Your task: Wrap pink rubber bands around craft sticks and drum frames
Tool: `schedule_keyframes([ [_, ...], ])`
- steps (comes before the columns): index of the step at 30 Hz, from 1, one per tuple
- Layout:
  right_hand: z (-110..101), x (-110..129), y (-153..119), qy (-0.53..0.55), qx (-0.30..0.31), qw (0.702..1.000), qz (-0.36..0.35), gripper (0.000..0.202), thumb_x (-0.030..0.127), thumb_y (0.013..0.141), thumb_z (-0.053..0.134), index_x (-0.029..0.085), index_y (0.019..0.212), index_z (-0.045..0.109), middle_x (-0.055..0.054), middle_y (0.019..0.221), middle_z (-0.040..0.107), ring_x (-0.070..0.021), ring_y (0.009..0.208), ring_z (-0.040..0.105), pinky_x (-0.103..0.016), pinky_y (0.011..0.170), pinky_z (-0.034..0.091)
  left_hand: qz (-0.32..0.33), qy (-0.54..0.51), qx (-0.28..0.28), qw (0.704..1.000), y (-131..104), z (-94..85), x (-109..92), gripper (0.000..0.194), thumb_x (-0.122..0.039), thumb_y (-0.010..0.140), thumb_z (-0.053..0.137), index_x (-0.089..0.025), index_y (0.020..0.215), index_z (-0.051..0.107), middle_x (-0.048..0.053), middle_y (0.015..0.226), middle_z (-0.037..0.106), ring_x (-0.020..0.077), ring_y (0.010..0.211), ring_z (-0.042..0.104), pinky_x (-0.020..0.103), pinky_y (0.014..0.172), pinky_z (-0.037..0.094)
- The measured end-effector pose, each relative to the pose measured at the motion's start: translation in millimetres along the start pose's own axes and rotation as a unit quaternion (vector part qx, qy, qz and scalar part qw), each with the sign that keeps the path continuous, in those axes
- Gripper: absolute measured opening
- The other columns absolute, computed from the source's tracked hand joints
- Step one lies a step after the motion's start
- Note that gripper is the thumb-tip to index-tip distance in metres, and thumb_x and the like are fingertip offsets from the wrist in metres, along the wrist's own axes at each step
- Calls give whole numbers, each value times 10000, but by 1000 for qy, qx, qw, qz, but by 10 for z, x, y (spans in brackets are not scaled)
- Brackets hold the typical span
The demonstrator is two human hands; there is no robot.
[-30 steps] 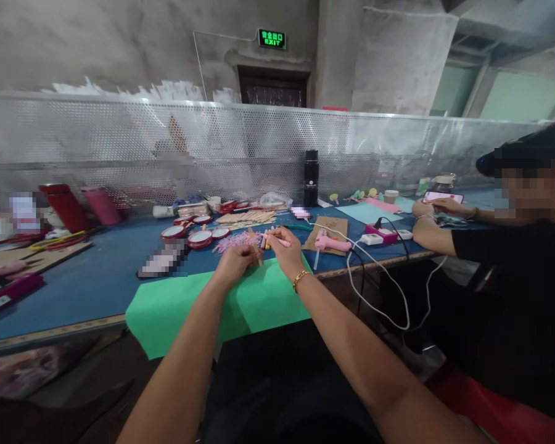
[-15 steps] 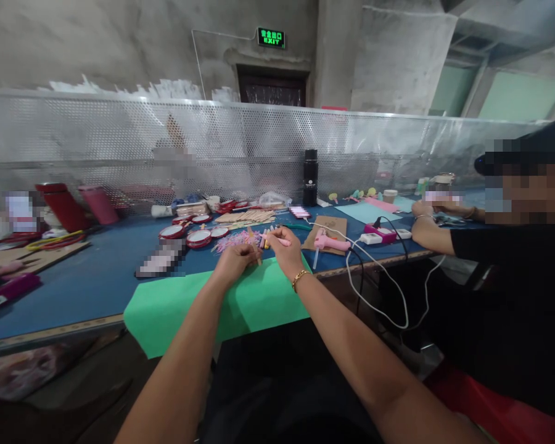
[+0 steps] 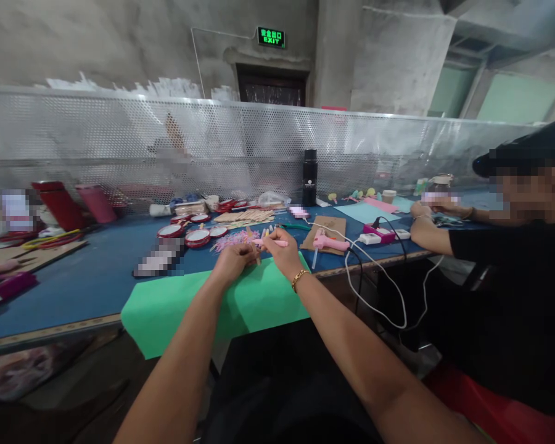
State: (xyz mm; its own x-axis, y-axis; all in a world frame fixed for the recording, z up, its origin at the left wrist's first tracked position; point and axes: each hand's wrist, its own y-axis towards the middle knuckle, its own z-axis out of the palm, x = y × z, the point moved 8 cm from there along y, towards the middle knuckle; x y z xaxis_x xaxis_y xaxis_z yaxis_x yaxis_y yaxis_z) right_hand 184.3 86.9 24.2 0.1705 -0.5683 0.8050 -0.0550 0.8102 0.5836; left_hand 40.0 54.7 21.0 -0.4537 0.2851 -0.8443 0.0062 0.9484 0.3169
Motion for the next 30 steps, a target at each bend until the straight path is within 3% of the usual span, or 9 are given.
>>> schedule_keyframes([
  [6, -91, 41, -7, -20, -46, 999, 4, 193, 297, 768, 583, 226, 591, 561, 23, 635, 631, -156, 677, 580, -276, 700, 469, -7, -5, -8, 1000, 20, -13, 53, 306, -454, 650, 747, -160, 590, 685, 9, 541, 571, 109, 516, 440, 241, 500, 316],
  [12, -19, 1, 1, -9, -9, 1000, 0, 187, 334, 773, 611, 228, 625, 572, 24, 655, 646, -162, 702, 580, -275, 698, 472, -23, -22, -9, 999, 20, -6, 72, 296, -441, 612, 759, -162, 569, 670, 5, 526, 567, 101, 504, 418, 237, 495, 300],
  [17, -54, 0, 0, -2, -33, 999, 0, 195, 322, 782, 597, 228, 612, 578, 23, 647, 642, -158, 677, 580, -282, 708, 478, -30, -28, -12, 999, 11, -5, 58, 272, -415, 610, 766, -156, 582, 685, 13, 544, 593, 100, 508, 432, 232, 493, 308],
  [23, -10, 7, 1, -4, -6, 1000, -8, 194, 328, 782, 617, 231, 621, 571, 26, 649, 642, -162, 685, 577, -285, 704, 468, -35, -33, -10, 999, -8, 6, 17, 245, -374, 626, 761, -160, 557, 663, 0, 513, 551, 100, 500, 426, 235, 492, 330],
  [30, -21, 40, -1, 0, -13, 1000, -19, 205, 326, 789, 606, 229, 611, 574, 26, 640, 641, -163, 692, 584, -286, 705, 467, -22, -34, -4, 999, -6, 15, 9, 328, -456, 611, 797, -157, 567, 670, 0, 517, 561, 98, 496, 425, 234, 485, 325],
])
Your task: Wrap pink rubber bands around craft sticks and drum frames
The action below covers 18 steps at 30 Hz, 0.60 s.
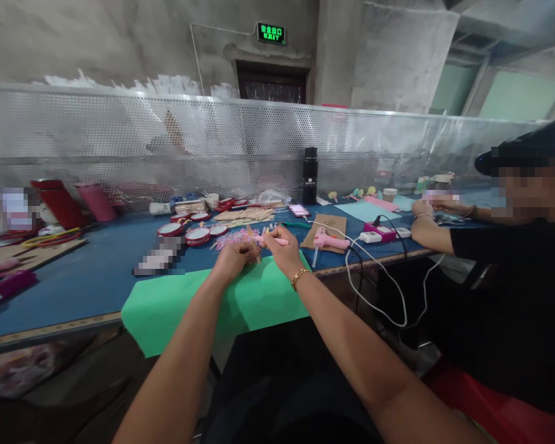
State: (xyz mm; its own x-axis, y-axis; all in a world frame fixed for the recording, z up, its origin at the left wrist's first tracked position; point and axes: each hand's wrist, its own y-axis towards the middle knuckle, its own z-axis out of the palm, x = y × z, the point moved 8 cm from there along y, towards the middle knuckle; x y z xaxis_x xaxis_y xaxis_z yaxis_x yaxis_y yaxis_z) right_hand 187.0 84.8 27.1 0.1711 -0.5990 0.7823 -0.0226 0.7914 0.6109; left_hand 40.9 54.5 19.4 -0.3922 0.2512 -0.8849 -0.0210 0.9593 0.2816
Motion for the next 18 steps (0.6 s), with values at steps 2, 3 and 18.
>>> schedule_keyframes([
  [2, 9, 20, -1, -14, 7, 1000, -1, 219, 336, 791, 608, 231, 602, 572, 25, 637, 639, -163, 692, 574, -283, 696, 464, 1, -2, -4, 1000, 13, -7, 20, 365, -486, 597, 816, -158, 559, 661, 1, 510, 562, 100, 491, 430, 234, 480, 326],
  [3, 1, 27, -2, -16, 3, 1000, -1, 222, 333, 791, 605, 231, 597, 569, 25, 636, 637, -162, 691, 575, -283, 697, 466, 1, -3, -6, 1000, 19, -10, 30, 376, -496, 588, 823, -158, 560, 661, 4, 513, 570, 102, 493, 438, 235, 480, 328],
  [18, -13, 20, -7, -3, -7, 1000, 10, 203, 325, 794, 605, 229, 619, 567, 24, 652, 647, -162, 692, 589, -283, 706, 471, -6, 7, -9, 1000, 33, -14, 46, 308, -445, 591, 779, -158, 556, 671, 6, 511, 550, 104, 501, 427, 240, 491, 295],
])
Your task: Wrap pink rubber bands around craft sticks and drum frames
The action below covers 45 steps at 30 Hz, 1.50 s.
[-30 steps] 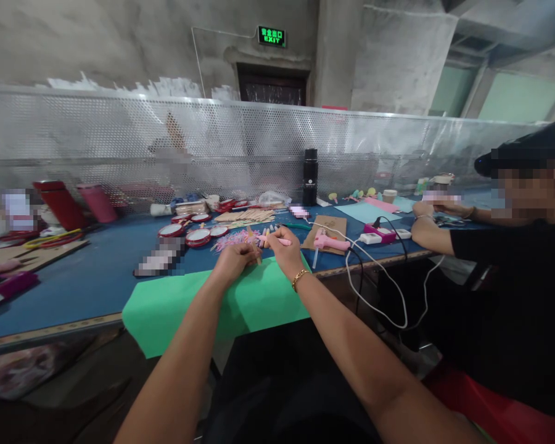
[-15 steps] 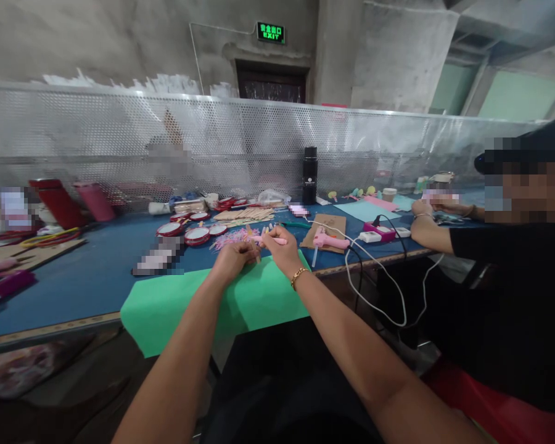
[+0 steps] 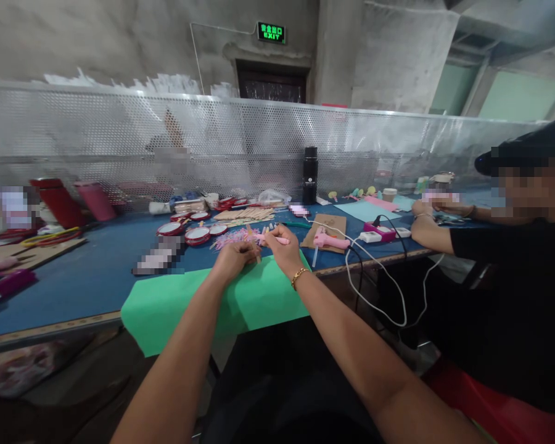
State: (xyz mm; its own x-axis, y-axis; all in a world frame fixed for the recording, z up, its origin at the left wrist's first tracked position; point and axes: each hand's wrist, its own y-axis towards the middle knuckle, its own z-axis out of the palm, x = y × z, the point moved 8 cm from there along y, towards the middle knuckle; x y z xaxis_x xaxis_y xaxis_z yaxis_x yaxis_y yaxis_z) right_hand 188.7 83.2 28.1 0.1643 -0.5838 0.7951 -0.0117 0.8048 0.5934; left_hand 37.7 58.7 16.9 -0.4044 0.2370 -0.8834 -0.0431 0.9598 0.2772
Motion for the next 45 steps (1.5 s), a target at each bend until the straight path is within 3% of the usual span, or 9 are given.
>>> schedule_keyframes([
  [3, 35, -2, 5, -15, 22, 1000, -6, 225, 363, 803, 615, 231, 626, 571, 22, 656, 643, -168, 712, 576, -285, 708, 467, 7, 4, 5, 1000, -8, 8, -26, 319, -437, 608, 781, -164, 518, 642, 0, 492, 530, 101, 494, 414, 238, 485, 298],
  [8, -26, -12, 11, -14, -11, 1000, 3, 196, 305, 788, 594, 229, 610, 561, 27, 648, 634, -161, 693, 586, -283, 715, 472, 2, 13, -5, 1000, -19, -13, -24, 280, -415, 621, 768, -158, 570, 672, 3, 518, 561, 105, 500, 430, 235, 485, 297],
  [13, 6, 7, 9, -23, 9, 1000, -6, 209, 331, 791, 601, 233, 610, 568, 28, 649, 646, -162, 694, 574, -282, 705, 461, 2, 0, -2, 1000, -3, -5, 7, 287, -407, 618, 776, -157, 548, 655, 3, 512, 554, 100, 496, 428, 234, 492, 315],
  [18, -27, 3, 8, -8, -14, 1000, -9, 198, 290, 787, 585, 228, 600, 567, 28, 637, 637, -154, 676, 580, -277, 706, 462, -3, -6, 1, 1000, 11, 0, 27, 306, -432, 596, 800, -153, 572, 678, 13, 527, 576, 106, 501, 441, 236, 490, 315],
  [22, 27, 8, 8, -32, 17, 999, -17, 233, 350, 805, 603, 230, 608, 568, 26, 650, 644, -158, 701, 573, -277, 711, 458, 4, -3, 4, 1000, -3, 6, -7, 307, -430, 611, 788, -161, 536, 660, 6, 507, 549, 102, 496, 418, 236, 484, 308],
  [27, -10, -27, 9, -17, -7, 1000, -1, 201, 323, 800, 598, 233, 623, 562, 25, 661, 656, -165, 703, 600, -287, 723, 473, -7, -7, 2, 1000, -23, 4, -17, 266, -404, 612, 781, -162, 574, 676, 3, 528, 572, 103, 505, 424, 236, 488, 327],
  [32, 35, -17, 12, -25, 17, 999, -17, 228, 364, 811, 611, 229, 632, 566, 23, 655, 653, -164, 704, 590, -283, 716, 471, 6, -3, 8, 1000, -22, 19, -46, 326, -434, 618, 784, -165, 516, 632, -11, 486, 515, 92, 483, 397, 230, 474, 301],
  [39, 12, 7, 5, -21, 4, 1000, -18, 218, 332, 810, 599, 223, 625, 565, 23, 660, 650, -159, 701, 596, -274, 708, 471, 8, 7, 8, 1000, -28, 11, -60, 338, -456, 626, 792, -157, 542, 658, 5, 517, 556, 99, 501, 427, 229, 483, 312],
  [45, 12, -23, 12, -26, 1, 1000, -8, 222, 350, 807, 604, 226, 628, 564, 23, 659, 648, -159, 702, 586, -275, 708, 472, 4, 14, 4, 1000, -18, 3, -36, 270, -389, 644, 758, -157, 546, 663, 0, 507, 542, 99, 499, 422, 233, 494, 314],
])
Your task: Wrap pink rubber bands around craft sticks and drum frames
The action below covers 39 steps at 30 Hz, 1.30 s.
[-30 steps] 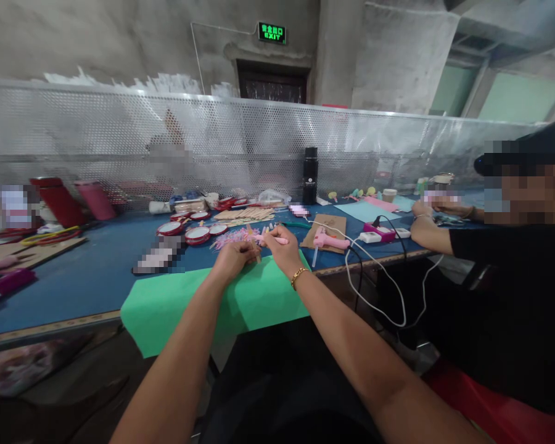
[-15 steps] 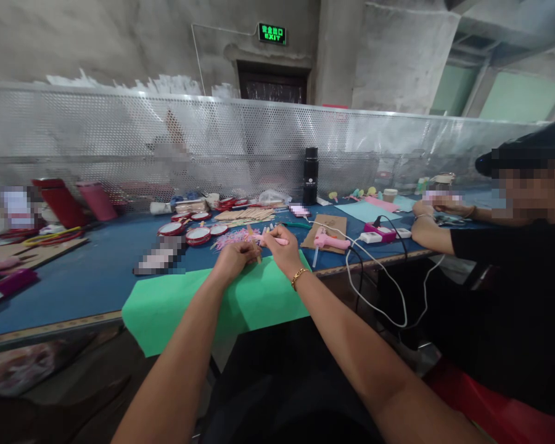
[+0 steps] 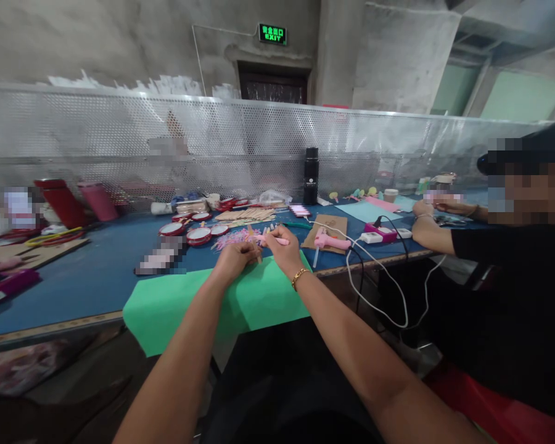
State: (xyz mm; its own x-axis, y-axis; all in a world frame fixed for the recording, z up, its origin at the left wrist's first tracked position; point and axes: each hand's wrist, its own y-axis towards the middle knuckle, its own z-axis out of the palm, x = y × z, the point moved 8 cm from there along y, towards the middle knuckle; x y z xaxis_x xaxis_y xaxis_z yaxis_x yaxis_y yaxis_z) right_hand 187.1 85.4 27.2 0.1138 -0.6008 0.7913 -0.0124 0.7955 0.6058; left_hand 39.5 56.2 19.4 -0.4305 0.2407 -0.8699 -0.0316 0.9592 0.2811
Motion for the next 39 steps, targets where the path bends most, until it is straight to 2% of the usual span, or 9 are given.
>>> schedule_keyframes([
  [6, 27, 16, 5, -7, 18, 1000, -20, 247, 359, 813, 599, 228, 609, 554, 22, 640, 634, -164, 690, 585, -282, 703, 467, 5, 0, 5, 1000, -7, 12, -16, 280, -394, 657, 758, -157, 546, 659, 0, 514, 542, 102, 503, 419, 234, 493, 308],
  [11, -13, -11, 7, 2, -9, 1000, -7, 198, 324, 802, 584, 226, 631, 560, 19, 659, 645, -160, 700, 591, -278, 716, 474, -3, 6, -6, 1000, -17, -7, -22, 288, -402, 641, 765, -160, 538, 647, -9, 495, 522, 96, 486, 400, 233, 479, 290],
  [15, 44, -19, 9, 8, 22, 1000, -4, 231, 364, 796, 608, 229, 618, 549, 20, 639, 637, -162, 680, 571, -277, 682, 464, 10, 7, 4, 1000, -14, 4, -42, 301, -411, 643, 757, -165, 518, 639, -10, 482, 511, 97, 485, 398, 233, 477, 298],
  [19, 2, -22, 8, 26, -1, 1000, 4, 196, 317, 784, 595, 229, 616, 546, 24, 641, 637, -159, 679, 587, -278, 693, 471, 7, 4, -1, 1000, -1, -9, -7, 286, -411, 639, 765, -160, 549, 661, -2, 502, 537, 103, 491, 417, 236, 479, 303],
  [24, 32, -22, 8, 4, 17, 1000, -3, 194, 325, 779, 602, 232, 616, 551, 27, 635, 637, -160, 682, 578, -280, 697, 467, 4, 3, 5, 1000, 22, 2, 48, 295, -423, 648, 762, -163, 558, 655, -4, 509, 528, 104, 491, 417, 240, 491, 299],
  [27, 12, -58, 11, 24, 0, 1000, 8, 175, 312, 777, 588, 232, 626, 549, 25, 643, 640, -161, 679, 592, -281, 697, 474, 0, 5, -2, 1000, 26, -9, 68, 313, -451, 640, 770, -167, 570, 659, -2, 522, 543, 105, 494, 419, 240, 488, 291],
  [32, 37, -46, 4, 5, 18, 1000, 6, 199, 326, 780, 596, 230, 611, 551, 27, 636, 637, -159, 682, 576, -276, 694, 464, 3, 21, -1, 1000, 9, -18, 34, 323, -460, 625, 760, -161, 555, 660, -1, 507, 531, 103, 499, 405, 238, 489, 278],
  [36, -20, -24, -4, 18, -10, 1000, 14, 178, 289, 778, 577, 228, 613, 557, 32, 639, 635, -154, 681, 586, -274, 711, 468, 2, 26, -7, 1000, -14, -24, -18, 316, -457, 610, 750, -164, 539, 654, -3, 502, 530, 100, 500, 396, 235, 489, 274],
  [39, -3, 4, -5, 12, 4, 1000, 6, 201, 301, 784, 585, 229, 599, 550, 30, 633, 630, -157, 676, 579, -279, 706, 464, 1, 16, -4, 1000, -23, -13, -40, 319, -461, 596, 761, -161, 544, 663, -1, 507, 542, 102, 505, 410, 233, 493, 288],
])
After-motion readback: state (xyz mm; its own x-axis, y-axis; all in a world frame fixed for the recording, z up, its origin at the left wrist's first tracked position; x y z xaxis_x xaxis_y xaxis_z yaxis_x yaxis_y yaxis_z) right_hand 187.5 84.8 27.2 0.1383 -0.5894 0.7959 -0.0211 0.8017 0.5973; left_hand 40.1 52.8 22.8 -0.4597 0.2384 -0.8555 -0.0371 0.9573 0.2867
